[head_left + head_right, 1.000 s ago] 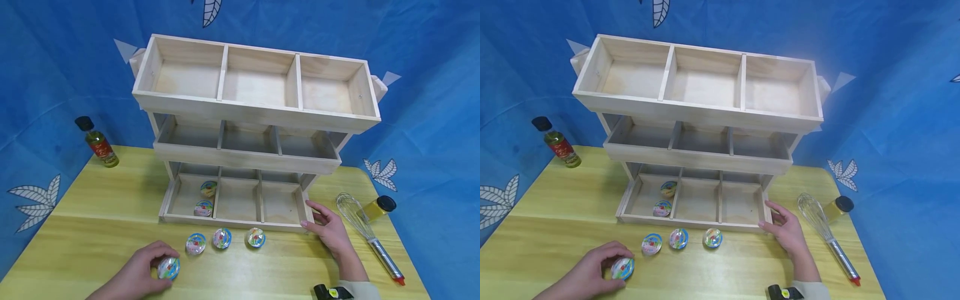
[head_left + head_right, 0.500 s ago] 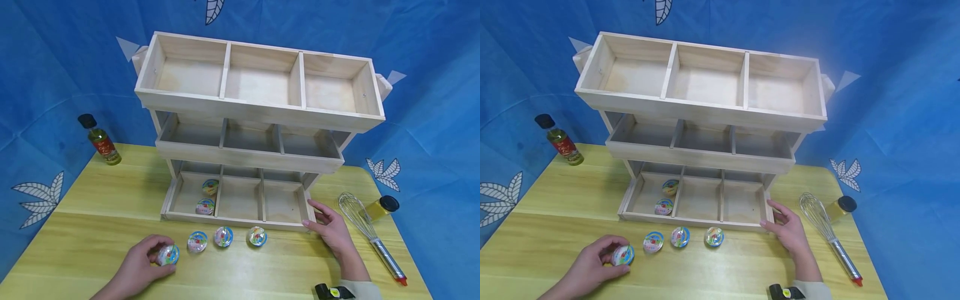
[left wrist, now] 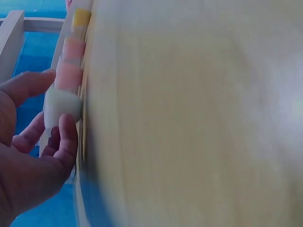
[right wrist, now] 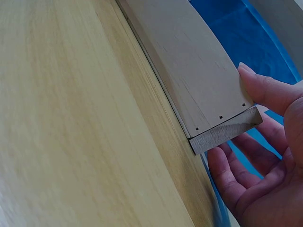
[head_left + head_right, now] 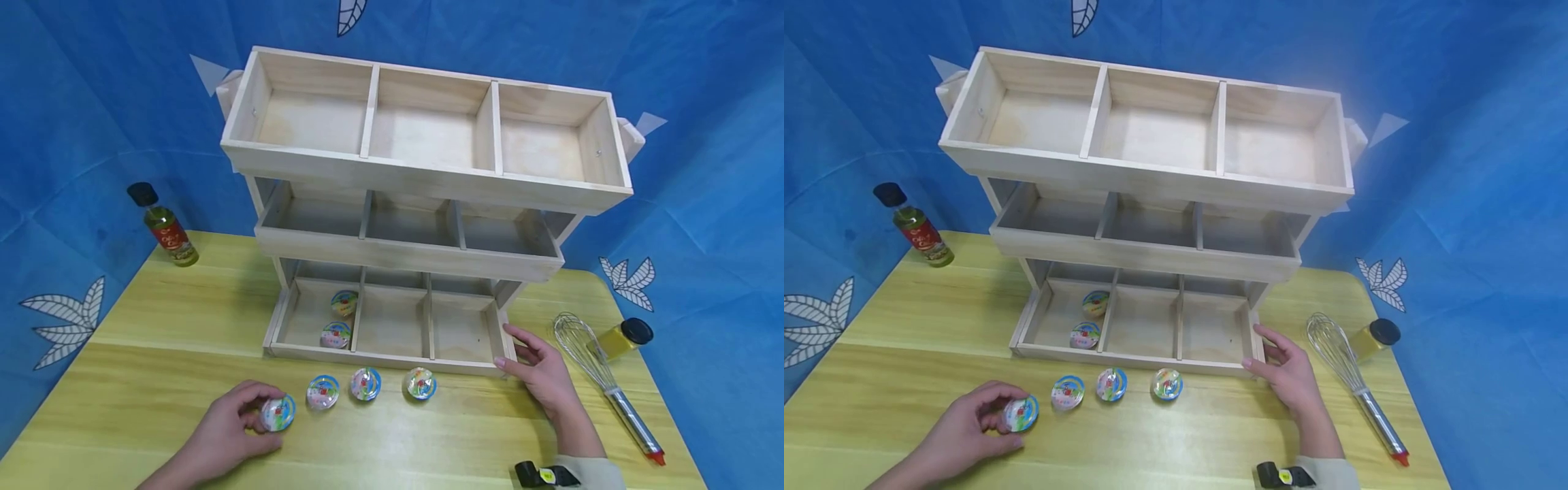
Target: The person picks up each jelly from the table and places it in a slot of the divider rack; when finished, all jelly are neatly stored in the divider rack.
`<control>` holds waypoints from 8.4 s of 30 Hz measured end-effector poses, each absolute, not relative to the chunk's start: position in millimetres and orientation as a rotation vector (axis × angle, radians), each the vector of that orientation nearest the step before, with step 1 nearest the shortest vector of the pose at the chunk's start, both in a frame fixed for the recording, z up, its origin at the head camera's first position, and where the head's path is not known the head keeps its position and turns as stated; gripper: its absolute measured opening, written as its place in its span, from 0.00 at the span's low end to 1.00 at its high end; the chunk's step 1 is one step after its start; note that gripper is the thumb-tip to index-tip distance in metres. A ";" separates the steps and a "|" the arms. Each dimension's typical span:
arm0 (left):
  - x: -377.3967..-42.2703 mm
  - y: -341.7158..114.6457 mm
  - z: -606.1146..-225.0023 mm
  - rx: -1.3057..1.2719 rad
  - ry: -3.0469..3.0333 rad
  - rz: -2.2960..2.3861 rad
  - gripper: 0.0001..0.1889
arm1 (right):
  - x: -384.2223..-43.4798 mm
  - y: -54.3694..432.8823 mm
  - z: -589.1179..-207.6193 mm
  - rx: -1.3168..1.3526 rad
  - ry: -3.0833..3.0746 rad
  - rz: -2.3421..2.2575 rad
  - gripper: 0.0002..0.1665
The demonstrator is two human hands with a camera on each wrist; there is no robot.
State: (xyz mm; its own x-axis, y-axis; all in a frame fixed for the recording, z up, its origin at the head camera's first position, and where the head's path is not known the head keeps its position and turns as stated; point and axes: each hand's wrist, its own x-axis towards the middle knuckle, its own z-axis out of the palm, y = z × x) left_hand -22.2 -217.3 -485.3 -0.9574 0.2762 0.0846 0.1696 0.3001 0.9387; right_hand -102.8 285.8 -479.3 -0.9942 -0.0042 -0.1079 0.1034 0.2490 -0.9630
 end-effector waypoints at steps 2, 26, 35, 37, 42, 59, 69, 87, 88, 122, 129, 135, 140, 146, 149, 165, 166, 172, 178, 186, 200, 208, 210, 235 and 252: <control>-23.1 -218.4 -484.3 0.443 2.424 1.768 0.29 | -103.0 286.3 -478.7 0.098 2.415 -1.870 0.42; -28.2 -217.8 -485.4 0.551 2.639 1.688 0.30 | -102.1 286.5 -479.2 0.105 2.407 -1.887 0.42; -29.4 -223.5 -484.1 0.784 2.567 1.585 0.17 | -103.0 286.1 -481.8 0.113 2.396 -1.895 0.42; -28.7 -222.7 -485.2 0.777 2.600 1.570 0.16 | -103.0 286.2 -482.1 0.112 2.398 -1.896 0.42; -27.6 -222.7 -488.8 0.769 2.574 1.601 0.19 | -103.1 286.3 -482.6 0.109 2.396 -1.900 0.42; -21.7 -213.9 -493.3 0.815 2.716 1.581 0.16 | -103.0 285.3 -483.0 0.113 2.403 -1.892 0.42; -23.7 -211.9 -491.7 0.937 2.854 1.554 0.28 | -103.5 285.6 -481.6 0.130 2.410 -1.877 0.42; -20.9 -203.9 -497.9 0.801 2.713 1.624 0.27 | -102.9 285.1 -480.6 0.122 2.422 -1.868 0.42; -21.1 -203.9 -498.0 0.794 2.716 1.622 0.27 | -103.0 285.1 -480.4 0.124 2.421 -1.869 0.42; -83.6 -166.2 -434.0 0.812 2.457 1.761 0.21 | -103.0 285.6 -478.2 0.111 2.427 -1.849 0.42; -106.2 -141.7 -424.7 0.771 2.396 1.849 0.21 | -102.7 286.5 -478.4 0.120 2.424 -1.848 0.42; -126.8 -117.6 -416.6 0.697 2.347 1.909 0.21 | -102.2 286.4 -477.7 0.110 2.427 -1.845 0.41; -142.7 -97.9 -412.7 0.575 2.306 1.931 0.20 | -102.7 286.6 -478.0 0.102 2.430 -1.840 0.41; -159.5 -73.5 -413.5 0.409 2.254 1.918 0.22 | -103.8 288.3 -479.2 0.092 2.434 -1.844 0.42; -167.0 -61.9 -418.5 0.380 2.279 1.906 0.22 | -103.4 288.8 -479.8 0.098 2.437 -1.842 0.42; -192.2 -22.6 -450.7 0.111 2.507 1.774 0.20 | -103.4 288.0 -480.2 0.105 2.431 -1.853 0.41; -192.9 -21.1 -452.1 0.103 2.527 1.760 0.20 | -103.5 287.9 -480.3 0.106 2.431 -1.854 0.41; -195.4 -15.7 -458.2 0.100 2.617 1.648 0.21 | -103.8 287.7 -481.2 0.111 2.411 -1.868 0.42; -195.0 -14.1 -462.9 0.157 2.686 1.525 0.21 | -103.2 287.8 -480.6 0.121 2.406 -1.869 0.42; -196.0 -9.0 -475.5 0.196 2.678 1.567 0.20 | -102.2 286.9 -479.8 0.131 2.393 -1.879 0.42; -193.9 -3.5 -475.6 0.143 2.653 1.645 0.23 | -102.3 286.8 -479.2 0.112 2.410 -1.873 0.41; -190.4 -10.9 -458.8 0.026 2.602 1.558 0.28 | -102.1 286.6 -478.8 0.114 2.408 -1.868 0.41; -189.8 -15.1 -453.1 0.014 2.573 1.564 0.28 | -102.3 286.8 -478.4 0.113 2.416 -1.863 0.41; -138.2 -94.4 -390.4 0.112 2.392 1.878 0.22 | -103.1 286.4 -477.8 0.129 2.424 -1.842 0.42; -64.9 -157.7 -417.7 0.308 2.459 1.930 0.22 | -102.9 284.5 -476.5 0.145 2.425 -1.844 0.42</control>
